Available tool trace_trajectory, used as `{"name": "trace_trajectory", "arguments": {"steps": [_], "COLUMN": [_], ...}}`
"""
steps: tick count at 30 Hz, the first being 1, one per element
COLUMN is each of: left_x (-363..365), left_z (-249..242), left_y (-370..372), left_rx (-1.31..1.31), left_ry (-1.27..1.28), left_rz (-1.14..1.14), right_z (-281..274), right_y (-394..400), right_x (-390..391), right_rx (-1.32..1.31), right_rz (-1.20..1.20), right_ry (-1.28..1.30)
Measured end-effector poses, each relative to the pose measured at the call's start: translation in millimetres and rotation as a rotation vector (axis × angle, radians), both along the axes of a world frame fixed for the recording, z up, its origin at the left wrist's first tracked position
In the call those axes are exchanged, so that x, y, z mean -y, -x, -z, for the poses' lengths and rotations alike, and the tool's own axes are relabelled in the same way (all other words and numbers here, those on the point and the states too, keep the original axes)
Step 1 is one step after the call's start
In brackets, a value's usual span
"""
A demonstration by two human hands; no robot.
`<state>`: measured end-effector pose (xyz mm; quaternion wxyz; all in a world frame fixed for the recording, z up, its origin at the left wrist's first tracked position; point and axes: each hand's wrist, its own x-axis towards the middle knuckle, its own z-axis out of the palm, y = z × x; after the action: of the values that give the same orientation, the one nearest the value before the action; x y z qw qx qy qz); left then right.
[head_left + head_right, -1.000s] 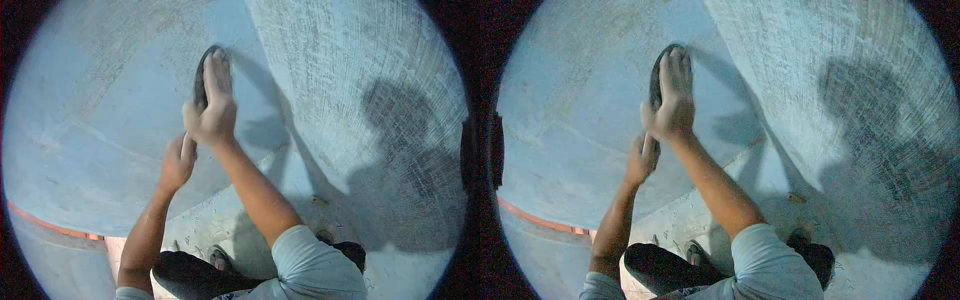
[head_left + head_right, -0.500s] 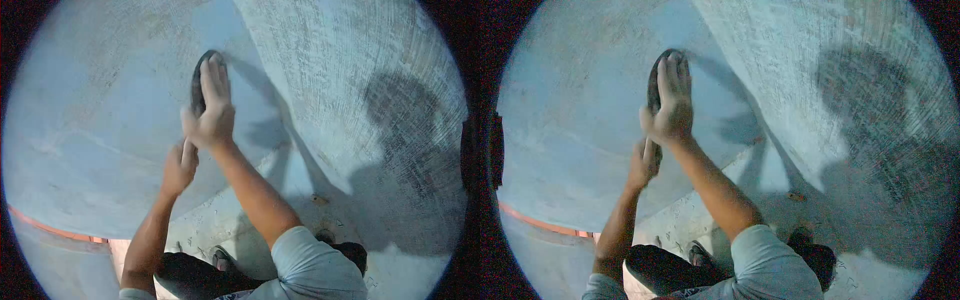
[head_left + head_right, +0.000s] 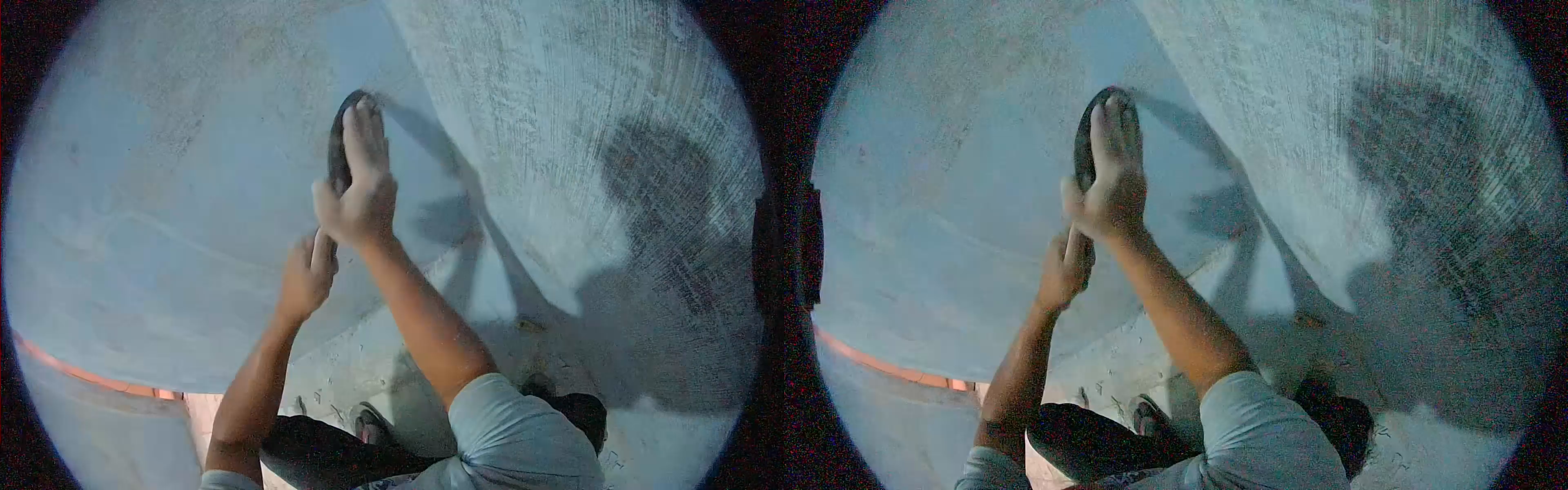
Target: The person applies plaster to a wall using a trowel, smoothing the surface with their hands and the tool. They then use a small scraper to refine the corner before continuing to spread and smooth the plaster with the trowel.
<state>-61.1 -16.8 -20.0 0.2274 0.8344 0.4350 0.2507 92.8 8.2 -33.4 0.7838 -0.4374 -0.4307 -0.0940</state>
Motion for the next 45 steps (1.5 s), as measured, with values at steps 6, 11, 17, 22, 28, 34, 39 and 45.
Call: {"name": "trace_trajectory", "arguments": {"steps": [6,11,17,22,28,34,39,45], "left_x": [-10,17,-4,3,24,-10,5,14], "left_z": [-25,21,-34,-10,9,-53,-18,3], "left_y": [-31,42,-47,-15,87,-6,45,63], "left_rx": [0.017,0.043,-0.048,0.032,0.086,-0.029,0.016,0.085], "left_ry": [0.126,0.307,0.048,0.174,0.266,-0.102,0.112,0.080], "left_rz": [-0.021,-0.142,0.038,-0.058,-0.175,0.000,-0.072,-0.111], "right_z": [-17,19,-16,-6,7,-53,-20,-6], "right_y": [-27,31,-40,-10,78,-8,42,54], "right_x": [-15,10,-9,-5,10,-24,-4,-1], "right_rx": [0.008,0.060,-0.085,-0.032,0.042,0.002,0.027,0.057], "right_rz": [0.130,-0.082,0.011,0.072,-0.149,0.129,-0.047,-0.091], "right_ry": [-0.016,0.094,-0.011,0.011,-0.012,-0.095,-0.048,-0.089]}}
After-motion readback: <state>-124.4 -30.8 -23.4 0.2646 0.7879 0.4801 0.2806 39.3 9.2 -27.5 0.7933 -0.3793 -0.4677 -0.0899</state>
